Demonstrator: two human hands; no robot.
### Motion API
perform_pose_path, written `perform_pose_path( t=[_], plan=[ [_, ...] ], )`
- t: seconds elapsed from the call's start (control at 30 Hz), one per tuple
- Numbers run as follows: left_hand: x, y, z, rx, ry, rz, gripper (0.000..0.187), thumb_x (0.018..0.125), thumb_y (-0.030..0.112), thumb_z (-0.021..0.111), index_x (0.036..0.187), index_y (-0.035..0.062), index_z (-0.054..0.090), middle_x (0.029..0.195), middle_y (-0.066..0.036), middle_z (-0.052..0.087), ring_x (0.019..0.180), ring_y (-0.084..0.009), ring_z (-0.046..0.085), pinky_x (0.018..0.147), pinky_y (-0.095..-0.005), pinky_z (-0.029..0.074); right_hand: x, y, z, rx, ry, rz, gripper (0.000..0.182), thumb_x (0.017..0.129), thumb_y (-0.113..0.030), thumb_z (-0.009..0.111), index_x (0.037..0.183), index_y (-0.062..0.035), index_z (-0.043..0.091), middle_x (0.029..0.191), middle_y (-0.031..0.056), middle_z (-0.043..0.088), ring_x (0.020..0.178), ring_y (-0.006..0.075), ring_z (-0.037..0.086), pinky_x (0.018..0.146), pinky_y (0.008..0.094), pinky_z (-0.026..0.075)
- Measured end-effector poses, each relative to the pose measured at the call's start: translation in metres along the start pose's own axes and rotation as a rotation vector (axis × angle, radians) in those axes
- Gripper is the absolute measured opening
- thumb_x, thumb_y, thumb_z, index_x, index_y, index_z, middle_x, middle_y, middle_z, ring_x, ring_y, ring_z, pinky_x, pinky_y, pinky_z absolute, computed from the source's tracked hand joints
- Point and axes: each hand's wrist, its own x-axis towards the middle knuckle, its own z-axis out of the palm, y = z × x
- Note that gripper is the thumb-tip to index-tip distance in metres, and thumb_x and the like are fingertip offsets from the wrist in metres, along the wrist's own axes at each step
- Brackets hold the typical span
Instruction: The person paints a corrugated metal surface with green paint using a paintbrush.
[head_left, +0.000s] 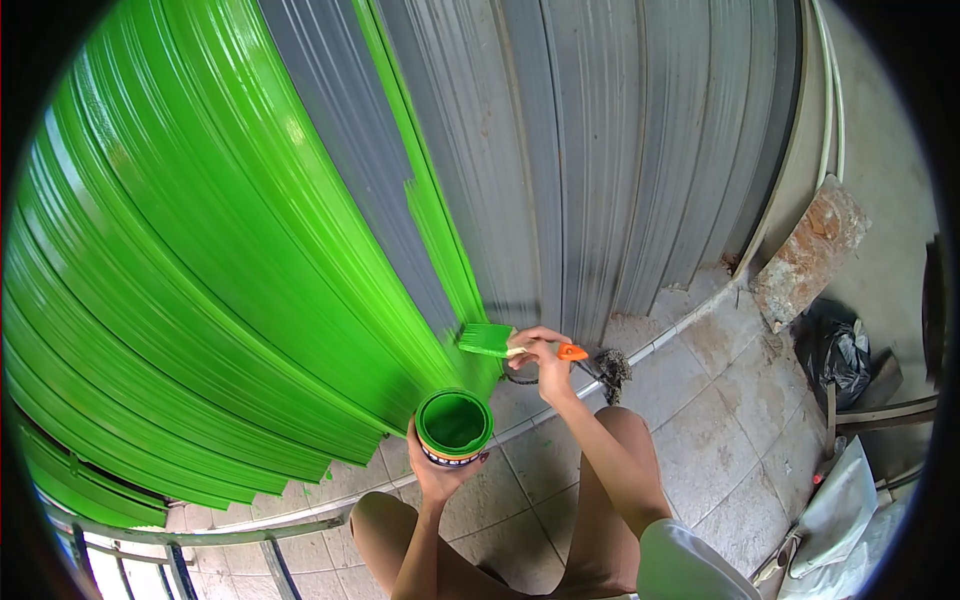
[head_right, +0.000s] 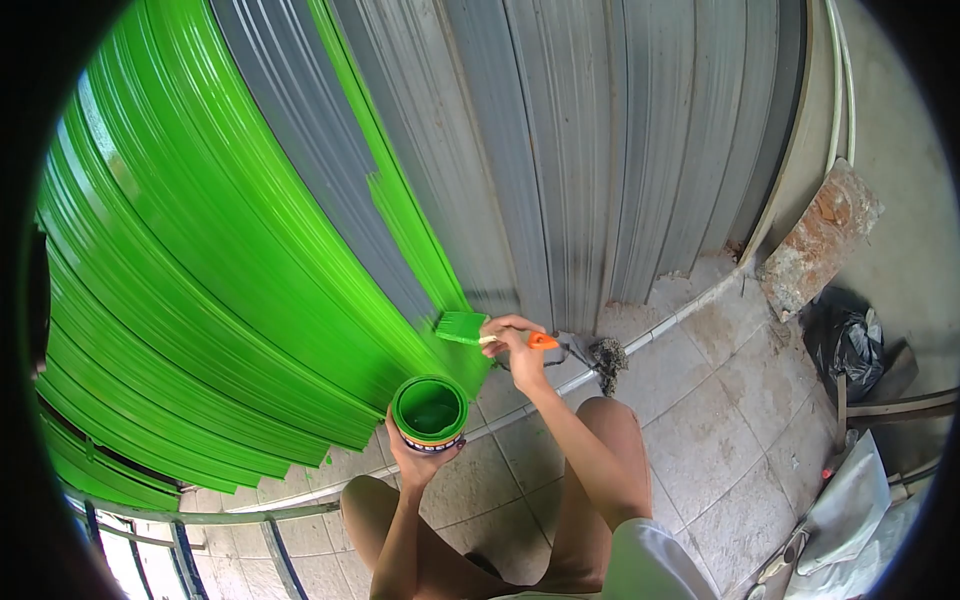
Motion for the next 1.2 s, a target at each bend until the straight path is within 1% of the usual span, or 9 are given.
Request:
perform_pose_path(
  t=[0.13,0.27,0.37,0.47,0.7,0.83,0.97,1.03,1.2],
  plan=[
    [0.000,-0.004,0.000,-0.025,0.004,0.005,0.116,0.044,0.023,0.094,0.136,-0.0027,0.028,0.119,-0.017,0.057,0.107,-0.0275,0.060,0.092,-0.0377,0.048,0.034,-0.033,0.049,0.070,-0.063,-0.113,0.014,0.080,-0.006,0.053,0.080,0.0039,0.063,0.077,0.0136,0.065,0.057,0.0181,0.062,0.052,0.0276,0.051],
    [-0.003,-0.006,0.000,-0.025,0.002,-0.004,0.117,0.044,0.022,0.094,0.136,-0.0022,0.027,0.118,-0.017,0.057,0.107,-0.0273,0.060,0.092,-0.0377,0.048,0.074,-0.117,0.109,0.151,-0.145,-0.474,0.022,0.085,-0.012,0.046,0.085,0.0034,0.061,0.080,0.0143,0.065,0.057,0.0225,0.062,0.052,0.0316,0.050],
    [-0.002,-0.001,-0.001,-0.022,0.007,0.013,0.117,0.044,0.021,0.094,0.136,-0.0021,0.027,0.119,-0.016,0.056,0.107,-0.0271,0.059,0.093,-0.0377,0.048,0.091,-0.119,0.118,0.201,-0.175,-0.517,0.025,0.086,-0.013,0.042,0.085,0.0046,0.061,0.081,0.0157,0.064,0.056,0.0227,0.061,0.052,0.0318,0.050],
    [-0.001,0.008,-0.002,-0.023,0.008,0.016,0.116,0.044,0.021,0.094,0.136,-0.0021,0.027,0.119,-0.016,0.055,0.107,-0.0266,0.059,0.093,-0.0372,0.047,0.073,-0.035,0.076,0.176,-0.130,-0.476,0.025,0.088,-0.013,0.043,0.087,0.0052,0.061,0.085,0.0166,0.063,0.061,0.0228,0.061,0.054,0.0336,0.050],
    [-0.001,0.012,-0.006,-0.027,0.016,0.027,0.112,0.047,0.022,0.093,0.135,-0.0018,0.028,0.118,-0.015,0.054,0.106,-0.0247,0.057,0.093,-0.0364,0.046,-0.022,0.094,-0.044,-0.128,0.181,0.151,0.016,0.081,-0.008,0.052,0.076,0.0039,0.063,0.071,0.0117,0.065,0.055,0.0156,0.060,0.050,0.0274,0.048],
    [-0.002,0.004,-0.005,-0.005,0.002,0.005,0.111,0.047,0.022,0.093,0.134,-0.0018,0.028,0.118,-0.015,0.054,0.106,-0.0247,0.057,0.093,-0.0366,0.046,0.030,0.024,0.024,0.017,0.089,-0.039,0.021,0.088,-0.014,0.055,0.072,-0.0013,0.060,0.062,0.0045,0.058,0.047,0.0102,0.052,0.041,0.0245,0.039],
    [0.000,0.002,-0.006,0.001,0.003,0.008,0.112,0.046,0.021,0.093,0.134,-0.0020,0.028,0.117,-0.015,0.055,0.106,-0.0247,0.058,0.093,-0.0363,0.047,0.073,-0.095,0.103,0.203,-0.053,-0.320,0.017,0.086,-0.009,0.051,0.077,0.0003,0.060,0.067,0.0082,0.061,0.048,0.0121,0.053,0.042,0.0253,0.041],
    [0.000,0.000,-0.006,-0.014,-0.002,-0.001,0.112,0.046,0.020,0.093,0.134,-0.0021,0.027,0.116,-0.015,0.055,0.105,-0.0247,0.058,0.092,-0.0361,0.047,0.082,-0.140,0.129,0.215,-0.069,-0.471,0.021,0.083,-0.010,0.044,0.080,0.0038,0.060,0.073,0.0157,0.064,0.050,0.0193,0.058,0.045,0.0296,0.046],
    [0.003,-0.002,-0.005,-0.059,-0.001,-0.017,0.113,0.046,0.019,0.094,0.135,-0.0021,0.027,0.116,-0.015,0.055,0.104,-0.0248,0.058,0.092,-0.0357,0.047,0.069,-0.097,0.126,0.200,-0.115,-0.466,0.022,0.085,-0.009,0.045,0.083,0.0050,0.061,0.073,0.0148,0.063,0.052,0.0203,0.057,0.048,0.0295,0.046]
  ],
)
